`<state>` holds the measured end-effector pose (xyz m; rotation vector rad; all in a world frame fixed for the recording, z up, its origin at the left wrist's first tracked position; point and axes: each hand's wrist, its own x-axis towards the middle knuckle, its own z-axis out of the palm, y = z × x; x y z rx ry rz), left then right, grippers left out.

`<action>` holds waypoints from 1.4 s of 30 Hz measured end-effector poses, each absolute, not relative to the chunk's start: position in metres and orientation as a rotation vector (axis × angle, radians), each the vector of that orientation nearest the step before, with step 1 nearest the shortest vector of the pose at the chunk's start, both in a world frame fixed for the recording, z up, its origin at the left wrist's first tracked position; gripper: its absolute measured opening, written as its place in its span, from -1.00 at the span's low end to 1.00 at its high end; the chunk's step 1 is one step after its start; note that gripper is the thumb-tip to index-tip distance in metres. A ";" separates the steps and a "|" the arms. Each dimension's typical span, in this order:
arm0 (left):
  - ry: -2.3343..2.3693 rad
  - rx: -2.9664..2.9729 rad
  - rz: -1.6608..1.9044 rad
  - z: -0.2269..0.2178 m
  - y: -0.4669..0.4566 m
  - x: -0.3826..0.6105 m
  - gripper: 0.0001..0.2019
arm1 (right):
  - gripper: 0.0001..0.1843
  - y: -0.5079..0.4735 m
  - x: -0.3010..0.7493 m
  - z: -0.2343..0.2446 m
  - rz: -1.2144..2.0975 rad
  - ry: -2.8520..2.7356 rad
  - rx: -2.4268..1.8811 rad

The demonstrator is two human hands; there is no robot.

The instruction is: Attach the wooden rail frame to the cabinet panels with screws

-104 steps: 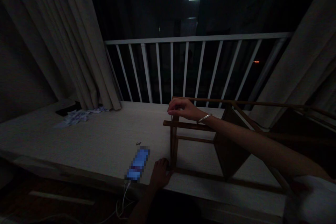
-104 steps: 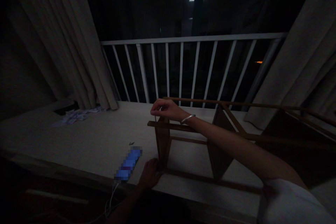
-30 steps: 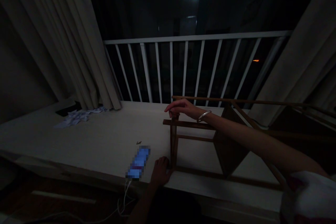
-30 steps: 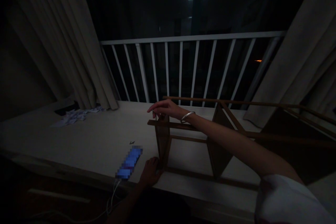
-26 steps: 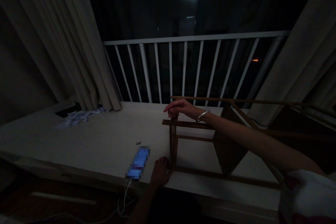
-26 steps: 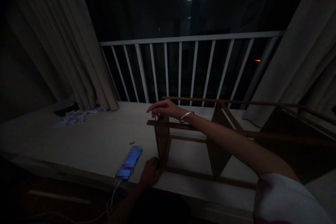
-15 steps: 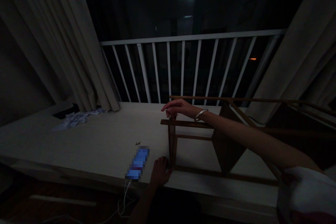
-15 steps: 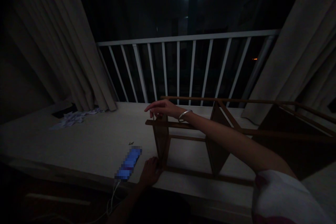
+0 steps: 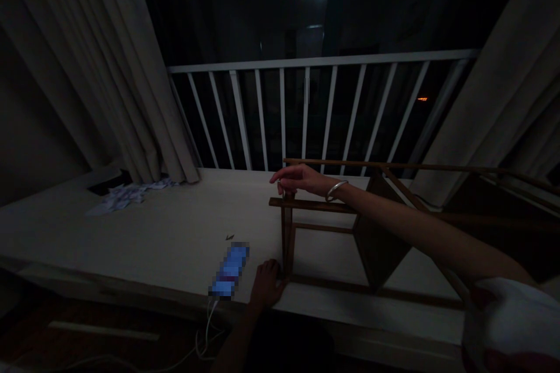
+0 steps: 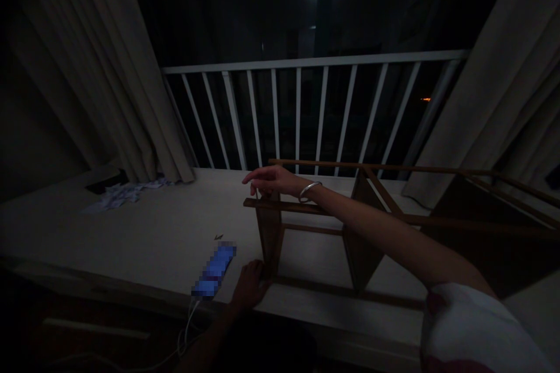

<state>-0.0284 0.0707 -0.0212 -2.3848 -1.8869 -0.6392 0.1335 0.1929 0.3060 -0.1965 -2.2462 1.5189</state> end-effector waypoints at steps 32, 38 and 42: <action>-1.911 -2.397 -0.617 -0.022 0.071 -0.030 -0.64 | -0.74 0.198 0.129 0.300 1.437 -2.093 -0.316; -1.912 -2.402 -0.622 -0.021 0.071 -0.030 -0.62 | -0.71 0.195 0.133 0.303 1.434 -2.199 -0.240; -1.908 -2.404 -0.622 -0.020 0.071 -0.030 -0.61 | -0.65 0.194 0.134 0.305 1.413 -2.266 -0.227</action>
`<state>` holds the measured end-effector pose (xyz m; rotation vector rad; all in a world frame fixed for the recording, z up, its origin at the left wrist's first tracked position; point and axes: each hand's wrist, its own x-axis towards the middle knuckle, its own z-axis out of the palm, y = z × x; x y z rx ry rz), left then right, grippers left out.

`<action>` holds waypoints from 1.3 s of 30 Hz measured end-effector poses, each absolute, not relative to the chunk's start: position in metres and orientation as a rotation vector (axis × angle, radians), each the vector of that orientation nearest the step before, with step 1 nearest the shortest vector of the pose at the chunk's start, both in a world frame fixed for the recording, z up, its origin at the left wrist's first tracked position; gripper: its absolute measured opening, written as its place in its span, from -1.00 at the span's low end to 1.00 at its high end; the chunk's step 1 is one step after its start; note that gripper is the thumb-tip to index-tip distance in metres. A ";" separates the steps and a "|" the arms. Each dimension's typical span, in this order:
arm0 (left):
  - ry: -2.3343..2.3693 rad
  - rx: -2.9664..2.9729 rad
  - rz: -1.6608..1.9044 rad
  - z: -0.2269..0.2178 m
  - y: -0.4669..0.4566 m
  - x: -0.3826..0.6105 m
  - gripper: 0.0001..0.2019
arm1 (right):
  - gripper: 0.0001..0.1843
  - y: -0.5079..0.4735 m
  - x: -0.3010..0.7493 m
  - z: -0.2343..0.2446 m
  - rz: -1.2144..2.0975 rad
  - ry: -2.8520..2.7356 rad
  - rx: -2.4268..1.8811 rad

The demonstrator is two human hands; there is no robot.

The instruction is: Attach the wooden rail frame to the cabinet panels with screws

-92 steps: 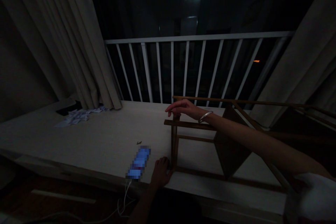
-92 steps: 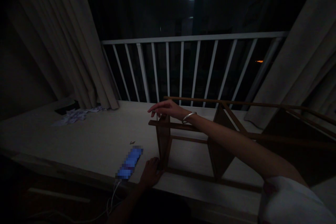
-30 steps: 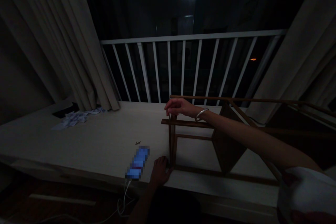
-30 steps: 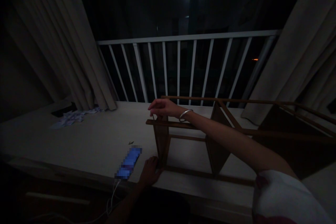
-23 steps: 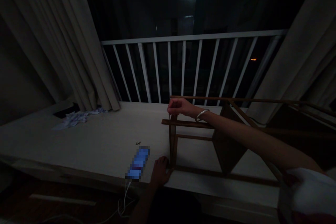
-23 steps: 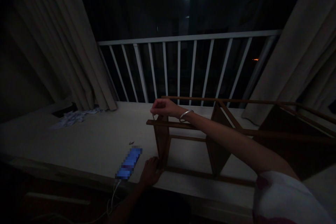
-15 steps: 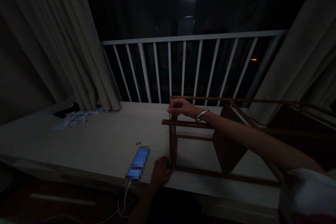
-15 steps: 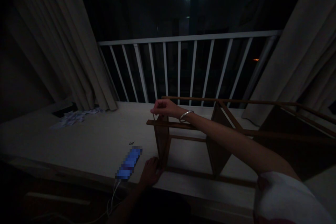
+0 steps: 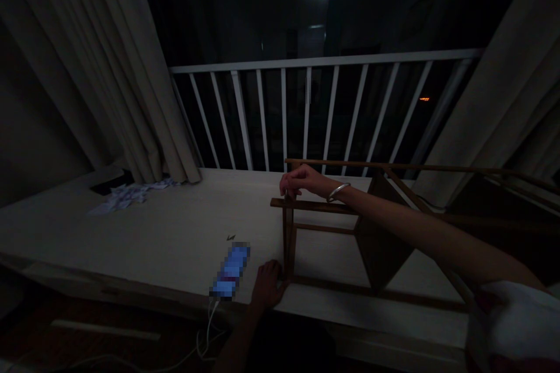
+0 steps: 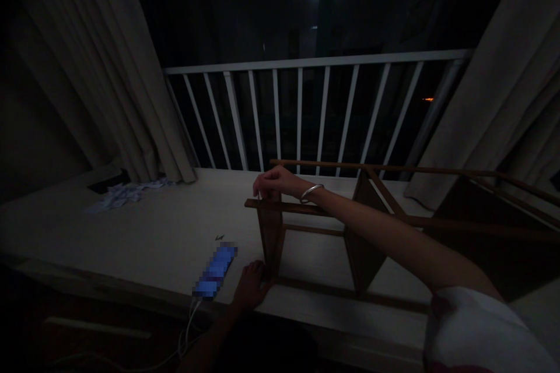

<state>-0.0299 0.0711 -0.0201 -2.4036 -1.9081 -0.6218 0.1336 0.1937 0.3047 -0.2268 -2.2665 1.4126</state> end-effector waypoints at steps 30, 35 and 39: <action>-1.906 -2.397 -0.603 -0.021 0.072 -0.030 -0.62 | -0.68 0.192 0.134 0.307 1.623 -2.196 -0.251; -1.918 -2.390 -0.602 -0.024 0.072 -0.030 -0.63 | -0.66 0.193 0.134 0.306 1.712 -2.151 -0.250; -1.920 -2.399 -0.609 -0.022 0.072 -0.030 -0.62 | -0.68 0.194 0.134 0.307 1.736 -2.159 -0.275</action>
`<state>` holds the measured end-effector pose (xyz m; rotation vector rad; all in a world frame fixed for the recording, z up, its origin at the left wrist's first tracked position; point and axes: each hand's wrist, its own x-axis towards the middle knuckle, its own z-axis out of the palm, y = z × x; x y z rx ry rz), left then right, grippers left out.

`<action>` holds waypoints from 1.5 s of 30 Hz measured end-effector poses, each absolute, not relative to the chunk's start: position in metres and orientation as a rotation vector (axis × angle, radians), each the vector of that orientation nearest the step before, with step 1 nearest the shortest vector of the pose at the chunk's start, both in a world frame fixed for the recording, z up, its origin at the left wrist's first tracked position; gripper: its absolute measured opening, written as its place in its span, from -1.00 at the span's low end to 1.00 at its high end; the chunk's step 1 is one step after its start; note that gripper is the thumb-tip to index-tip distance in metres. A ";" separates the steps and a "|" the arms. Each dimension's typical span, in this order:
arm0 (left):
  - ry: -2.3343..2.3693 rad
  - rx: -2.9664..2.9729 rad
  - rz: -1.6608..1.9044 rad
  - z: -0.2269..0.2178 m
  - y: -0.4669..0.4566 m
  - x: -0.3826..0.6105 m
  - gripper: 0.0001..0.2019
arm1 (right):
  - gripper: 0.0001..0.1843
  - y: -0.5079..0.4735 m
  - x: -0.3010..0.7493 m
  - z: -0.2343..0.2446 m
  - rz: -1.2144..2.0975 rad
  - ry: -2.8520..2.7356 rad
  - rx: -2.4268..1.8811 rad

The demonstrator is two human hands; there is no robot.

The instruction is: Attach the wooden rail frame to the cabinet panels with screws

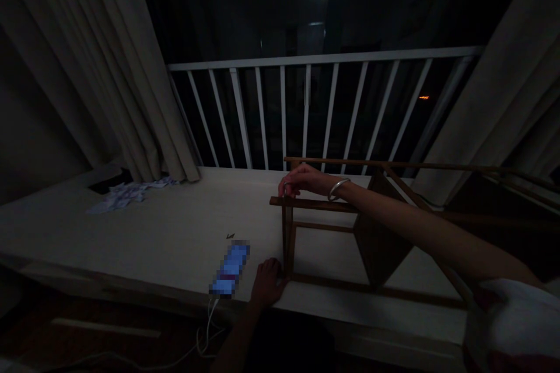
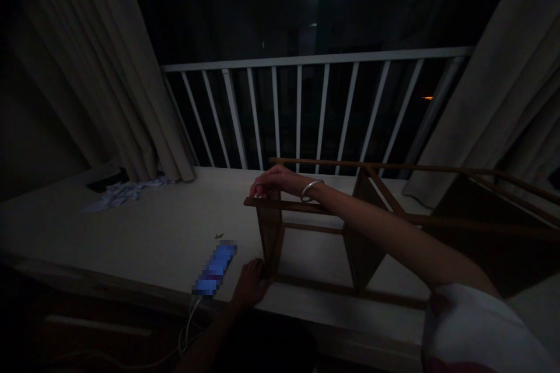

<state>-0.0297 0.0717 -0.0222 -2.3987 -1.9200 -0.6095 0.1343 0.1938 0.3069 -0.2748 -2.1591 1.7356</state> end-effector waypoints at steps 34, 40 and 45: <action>-1.922 -2.402 -0.659 -0.021 0.066 -0.035 -0.64 | -0.65 0.189 0.138 0.332 1.170 -2.556 -0.292; -1.923 -2.391 -0.670 -0.022 0.065 -0.035 -0.67 | -0.62 0.174 0.139 0.358 0.734 -2.832 -0.622; -1.924 -2.386 -0.651 -0.019 0.062 -0.034 -0.70 | -0.67 0.159 0.128 0.366 0.445 -2.897 -0.859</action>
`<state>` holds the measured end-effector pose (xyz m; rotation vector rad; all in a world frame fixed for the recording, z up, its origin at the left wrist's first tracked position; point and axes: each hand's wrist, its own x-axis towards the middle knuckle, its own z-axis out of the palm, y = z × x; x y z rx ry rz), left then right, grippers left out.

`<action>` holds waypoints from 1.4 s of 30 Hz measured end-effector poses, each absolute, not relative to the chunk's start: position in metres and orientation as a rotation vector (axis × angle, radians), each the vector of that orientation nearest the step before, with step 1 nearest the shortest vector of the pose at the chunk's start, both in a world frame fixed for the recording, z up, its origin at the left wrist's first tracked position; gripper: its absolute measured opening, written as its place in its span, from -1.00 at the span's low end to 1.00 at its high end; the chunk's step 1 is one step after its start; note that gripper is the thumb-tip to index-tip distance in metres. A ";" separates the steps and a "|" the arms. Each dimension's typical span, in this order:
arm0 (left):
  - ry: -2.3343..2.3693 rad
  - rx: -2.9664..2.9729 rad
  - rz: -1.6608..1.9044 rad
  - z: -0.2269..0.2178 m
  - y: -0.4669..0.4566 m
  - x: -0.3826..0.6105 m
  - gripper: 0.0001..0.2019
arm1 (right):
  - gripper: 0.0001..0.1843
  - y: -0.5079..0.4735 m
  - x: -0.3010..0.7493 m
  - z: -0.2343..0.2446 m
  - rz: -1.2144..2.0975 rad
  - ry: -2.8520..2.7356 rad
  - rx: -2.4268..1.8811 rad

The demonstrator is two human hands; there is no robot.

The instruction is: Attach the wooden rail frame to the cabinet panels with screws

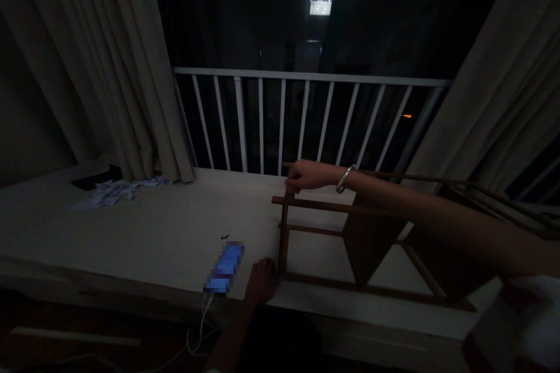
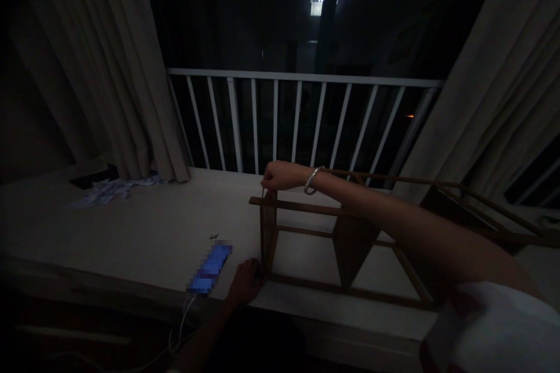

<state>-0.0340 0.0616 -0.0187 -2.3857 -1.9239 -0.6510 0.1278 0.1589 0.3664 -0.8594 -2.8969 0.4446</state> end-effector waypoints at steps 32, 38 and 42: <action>-1.907 -2.402 -0.695 -0.013 0.056 -0.036 -0.68 | -0.52 0.152 0.139 0.340 1.399 -2.398 -0.769; -1.913 -2.385 -0.683 -0.019 0.060 -0.035 -0.70 | -0.65 0.171 0.134 0.336 1.528 -2.388 -0.595; -1.901 -2.397 -0.683 -0.019 0.061 -0.035 -0.69 | -0.67 0.183 0.126 0.329 1.593 -2.313 -0.526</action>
